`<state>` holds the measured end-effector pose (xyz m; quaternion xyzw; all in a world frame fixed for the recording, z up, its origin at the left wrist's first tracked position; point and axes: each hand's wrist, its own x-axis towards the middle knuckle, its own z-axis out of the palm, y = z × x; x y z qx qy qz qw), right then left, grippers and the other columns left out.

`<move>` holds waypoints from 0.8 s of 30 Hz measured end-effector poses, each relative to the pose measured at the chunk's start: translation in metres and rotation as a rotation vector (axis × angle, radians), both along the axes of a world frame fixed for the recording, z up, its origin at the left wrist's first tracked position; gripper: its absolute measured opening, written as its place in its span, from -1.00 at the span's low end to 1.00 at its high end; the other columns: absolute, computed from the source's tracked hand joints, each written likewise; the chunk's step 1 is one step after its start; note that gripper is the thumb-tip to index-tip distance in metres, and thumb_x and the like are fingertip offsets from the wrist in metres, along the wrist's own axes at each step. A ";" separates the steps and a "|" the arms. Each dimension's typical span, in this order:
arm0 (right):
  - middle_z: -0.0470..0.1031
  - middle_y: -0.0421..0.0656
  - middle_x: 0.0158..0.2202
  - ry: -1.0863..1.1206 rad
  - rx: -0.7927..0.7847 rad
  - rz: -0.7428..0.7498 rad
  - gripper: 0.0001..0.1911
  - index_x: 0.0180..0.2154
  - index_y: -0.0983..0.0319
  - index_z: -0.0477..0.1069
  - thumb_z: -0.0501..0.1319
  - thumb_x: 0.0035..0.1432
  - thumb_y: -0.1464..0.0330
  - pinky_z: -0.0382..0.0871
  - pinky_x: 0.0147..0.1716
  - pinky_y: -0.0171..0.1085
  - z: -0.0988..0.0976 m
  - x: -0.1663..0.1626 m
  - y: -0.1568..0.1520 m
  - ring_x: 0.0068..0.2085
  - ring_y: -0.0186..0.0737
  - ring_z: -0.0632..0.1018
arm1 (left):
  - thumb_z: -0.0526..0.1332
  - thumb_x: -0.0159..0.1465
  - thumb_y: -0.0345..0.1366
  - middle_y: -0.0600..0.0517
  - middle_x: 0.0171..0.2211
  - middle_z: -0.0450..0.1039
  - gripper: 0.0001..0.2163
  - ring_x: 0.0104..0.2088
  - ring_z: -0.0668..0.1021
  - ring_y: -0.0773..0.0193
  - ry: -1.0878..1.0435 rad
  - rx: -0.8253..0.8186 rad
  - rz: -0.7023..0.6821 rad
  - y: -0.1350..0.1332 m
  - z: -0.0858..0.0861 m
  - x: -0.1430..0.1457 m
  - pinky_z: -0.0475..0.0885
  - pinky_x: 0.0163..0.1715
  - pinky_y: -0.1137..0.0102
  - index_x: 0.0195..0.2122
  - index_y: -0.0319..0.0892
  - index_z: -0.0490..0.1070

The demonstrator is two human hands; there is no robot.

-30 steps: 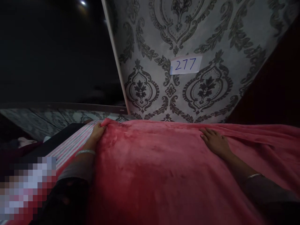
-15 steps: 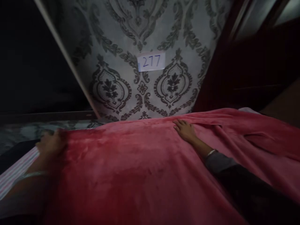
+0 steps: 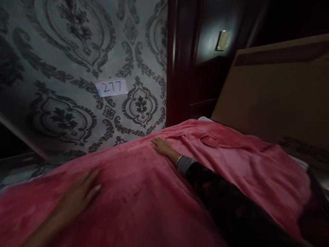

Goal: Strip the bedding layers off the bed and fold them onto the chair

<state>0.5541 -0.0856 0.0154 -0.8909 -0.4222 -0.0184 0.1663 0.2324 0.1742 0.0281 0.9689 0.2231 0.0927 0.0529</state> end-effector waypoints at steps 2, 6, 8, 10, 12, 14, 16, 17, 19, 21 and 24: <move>0.29 -0.16 0.35 -0.010 0.031 0.012 -0.51 0.32 0.19 0.29 0.07 0.41 0.31 0.14 0.30 -0.24 0.008 -0.003 -0.024 0.32 -0.20 0.30 | -0.10 0.23 0.13 -0.05 0.43 0.11 -0.25 0.42 0.18 -0.01 0.099 -0.048 -0.107 -0.039 -0.012 0.018 0.09 0.39 0.05 0.35 -0.15 0.27; 0.39 -0.17 0.28 -0.065 0.099 -0.071 -0.54 0.26 0.19 0.37 0.07 0.36 0.39 0.17 0.28 -0.27 0.025 -0.002 -0.114 0.27 -0.21 0.37 | -0.13 0.27 0.10 -0.13 0.45 0.02 -0.27 0.45 0.06 -0.16 0.149 0.095 -0.074 -0.093 -0.030 0.036 0.01 0.33 -0.21 0.40 -0.14 0.19; 0.42 -0.08 0.24 -0.082 0.102 -0.189 -0.54 0.23 0.24 0.39 0.08 0.33 0.44 0.19 0.27 -0.21 0.034 0.007 -0.174 0.24 -0.15 0.40 | -0.16 0.29 0.07 -0.14 0.45 0.03 -0.29 0.45 0.07 -0.16 0.144 0.169 -0.064 -0.100 -0.033 0.038 0.03 0.32 -0.22 0.40 -0.14 0.18; 0.42 0.04 0.23 -0.090 0.090 -0.338 -0.51 0.24 0.34 0.36 0.04 0.30 0.50 0.22 0.24 -0.19 0.039 0.019 -0.234 0.22 -0.10 0.42 | -0.18 0.29 0.04 -0.14 0.45 0.02 -0.29 0.44 0.09 -0.16 0.162 0.193 -0.066 -0.100 -0.033 0.038 0.09 0.30 -0.20 0.41 -0.15 0.16; 0.41 0.17 0.21 -0.078 0.058 -0.474 -0.46 0.26 0.43 0.30 0.07 0.27 0.51 0.28 0.18 -0.15 0.040 0.031 -0.285 0.19 -0.01 0.45 | -0.18 0.29 0.02 -0.14 0.45 0.02 -0.29 0.44 0.09 -0.16 0.166 0.197 -0.067 -0.098 -0.031 0.038 0.12 0.29 -0.19 0.41 -0.17 0.15; 0.40 0.23 0.21 -0.053 0.021 -0.555 -0.39 0.30 0.47 0.24 0.15 0.23 0.48 0.31 0.15 -0.15 0.036 0.042 -0.318 0.17 0.04 0.47 | -0.17 0.29 0.00 -0.14 0.44 0.04 -0.30 0.43 0.11 -0.16 0.151 0.194 -0.060 -0.097 -0.028 0.037 0.13 0.28 -0.18 0.40 -0.18 0.18; 0.40 0.20 0.22 -0.027 -0.009 -0.583 -0.35 0.31 0.44 0.24 0.21 0.19 0.45 0.31 0.15 -0.17 0.028 0.049 -0.335 0.18 0.04 0.46 | -0.15 0.29 0.00 -0.13 0.43 0.07 -0.31 0.43 0.13 -0.16 0.133 0.185 -0.061 -0.098 -0.027 0.036 0.14 0.29 -0.16 0.39 -0.17 0.21; 0.42 0.17 0.21 -0.016 -0.019 -0.585 -0.36 0.29 0.41 0.26 0.23 0.18 0.43 0.30 0.15 -0.18 0.023 0.052 -0.338 0.19 0.03 0.46 | -0.14 0.29 0.00 -0.13 0.42 0.09 -0.32 0.42 0.14 -0.15 0.130 0.180 -0.065 -0.098 -0.027 0.035 0.14 0.30 -0.14 0.38 -0.17 0.22; 0.47 0.13 0.16 -0.001 -0.025 -0.582 -0.41 0.26 0.37 0.33 0.23 0.20 0.40 0.29 0.16 -0.17 0.015 0.057 -0.337 0.17 0.02 0.46 | -0.13 0.29 0.00 -0.10 0.42 0.10 -0.32 0.42 0.15 -0.13 0.129 0.171 -0.075 -0.097 -0.027 0.034 0.12 0.32 -0.11 0.38 -0.15 0.23; 0.53 0.09 0.10 0.009 -0.007 -0.583 -0.51 0.19 0.32 0.41 0.19 0.23 0.40 0.30 0.14 -0.18 0.010 0.065 -0.332 0.14 0.00 0.49 | -0.13 0.29 0.01 -0.10 0.42 0.12 -0.32 0.42 0.16 -0.09 0.123 0.167 -0.075 -0.094 -0.029 0.033 0.10 0.33 -0.10 0.38 -0.13 0.23; 0.57 0.09 0.03 0.021 0.055 -0.643 -0.62 0.05 0.32 0.52 0.07 0.29 0.45 0.36 0.04 -0.23 0.020 0.087 -0.325 0.08 -0.03 0.54 | -0.13 0.27 0.03 -0.09 0.41 0.12 -0.31 0.42 0.15 -0.05 0.121 0.152 -0.052 -0.089 -0.032 0.032 0.10 0.34 -0.07 0.37 -0.12 0.24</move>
